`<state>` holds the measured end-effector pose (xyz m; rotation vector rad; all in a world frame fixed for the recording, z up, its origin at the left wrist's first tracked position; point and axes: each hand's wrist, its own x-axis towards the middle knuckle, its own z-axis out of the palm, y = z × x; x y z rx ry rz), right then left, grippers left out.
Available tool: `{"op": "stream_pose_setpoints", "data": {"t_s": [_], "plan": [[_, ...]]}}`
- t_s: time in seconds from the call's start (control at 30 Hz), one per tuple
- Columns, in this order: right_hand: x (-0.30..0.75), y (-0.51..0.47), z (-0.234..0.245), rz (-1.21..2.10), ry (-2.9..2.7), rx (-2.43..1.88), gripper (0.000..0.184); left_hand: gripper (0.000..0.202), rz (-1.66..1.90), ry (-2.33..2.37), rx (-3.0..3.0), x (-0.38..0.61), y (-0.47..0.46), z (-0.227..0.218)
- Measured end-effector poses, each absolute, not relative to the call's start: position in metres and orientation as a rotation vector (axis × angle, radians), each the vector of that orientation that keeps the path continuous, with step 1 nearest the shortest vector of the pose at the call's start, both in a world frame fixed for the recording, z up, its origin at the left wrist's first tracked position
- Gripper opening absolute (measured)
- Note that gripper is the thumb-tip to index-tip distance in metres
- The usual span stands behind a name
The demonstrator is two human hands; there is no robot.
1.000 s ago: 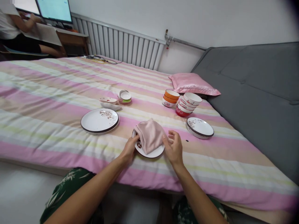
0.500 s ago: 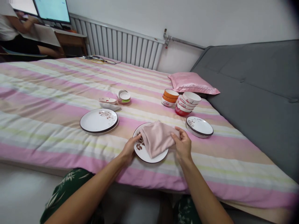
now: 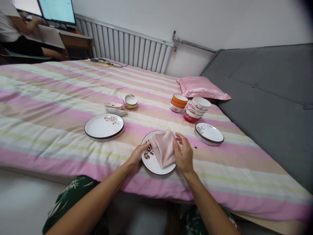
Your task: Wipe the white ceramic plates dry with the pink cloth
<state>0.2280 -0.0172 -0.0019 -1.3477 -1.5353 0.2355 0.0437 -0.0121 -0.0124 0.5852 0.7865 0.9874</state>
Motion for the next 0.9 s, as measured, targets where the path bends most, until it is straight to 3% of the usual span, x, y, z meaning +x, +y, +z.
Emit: {"op": "stream_pose_setpoints", "data": {"t_s": [0.33, 0.5, 0.73, 0.9], "plan": [[0.227, -0.016, -0.014, 0.334, -1.734, -1.494, 0.044, 0.031, 0.918, 0.761, 0.715, 0.044, -0.015, -0.009], [0.235, -0.012, -0.01, 0.625, -1.617, -1.489, 0.034, 0.032, 0.914, 0.769, 0.736, 0.043, -0.016, -0.012], [0.236, -0.014, -0.006, 1.063, -1.374, -1.331, 0.038, 0.032, 0.899, 0.753, 0.687, 0.042, -0.016, -0.011], [0.234, -0.016, -0.001, 1.197, -1.296, -1.28, 0.042, 0.031, 0.918, 0.77, 0.61, 0.043, -0.016, -0.009]]}}
